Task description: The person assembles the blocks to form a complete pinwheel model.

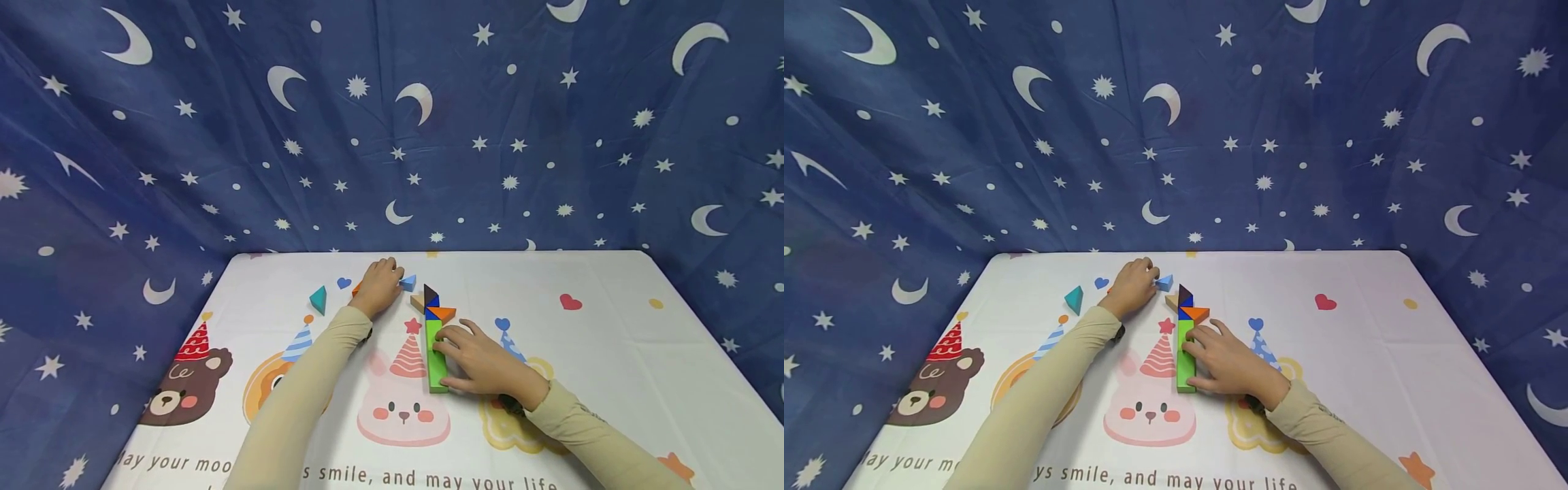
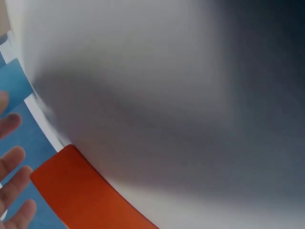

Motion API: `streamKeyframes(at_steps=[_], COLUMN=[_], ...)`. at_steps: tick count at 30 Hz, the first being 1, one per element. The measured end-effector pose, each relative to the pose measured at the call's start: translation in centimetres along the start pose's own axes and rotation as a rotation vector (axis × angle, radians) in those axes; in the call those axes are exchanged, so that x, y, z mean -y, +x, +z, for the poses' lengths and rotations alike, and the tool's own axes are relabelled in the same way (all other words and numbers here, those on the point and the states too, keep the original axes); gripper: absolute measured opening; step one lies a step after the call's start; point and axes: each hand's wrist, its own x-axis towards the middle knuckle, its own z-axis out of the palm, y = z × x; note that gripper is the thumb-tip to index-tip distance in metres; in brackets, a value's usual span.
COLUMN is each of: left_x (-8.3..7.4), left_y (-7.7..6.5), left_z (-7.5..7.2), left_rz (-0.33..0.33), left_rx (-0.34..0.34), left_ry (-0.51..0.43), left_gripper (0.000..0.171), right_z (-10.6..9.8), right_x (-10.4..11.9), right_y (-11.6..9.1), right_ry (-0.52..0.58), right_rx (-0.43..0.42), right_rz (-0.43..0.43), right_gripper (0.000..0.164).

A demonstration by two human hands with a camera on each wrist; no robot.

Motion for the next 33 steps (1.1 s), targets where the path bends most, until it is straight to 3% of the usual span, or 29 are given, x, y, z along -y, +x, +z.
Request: streamKeyframes(at_steps=[10, 15, 26, 33], left_x=[0.1, 0.3, 3.4, 4.7], left_y=[0.1, -0.3, -2.5, -3.8], left_z=[0.0, -0.2, -1.6, -1.6], left_rz=[0.037, 0.044, -0.038, -0.093], left_rx=[-0.018, 0.004, 0.026, 0.101], left_ry=[0.03, 0.016, -0.031, -0.018], left_gripper=[0.018, 0.018, 0.031, 0.039], right_z=[0.0, 0.0, -0.1, -0.2], right_x=[0.1, 0.1, 0.0, 0.1], right_y=[0.0, 0.0, 0.0, 0.1], right_ry=[0.004, 0.003, 0.001, 0.0], right_rx=[-0.003, -0.011, 0.015, 0.005], right_rz=[-0.004, -0.009, 0.008, -0.005], right_gripper=[0.051, 0.051, 0.052, 0.052])
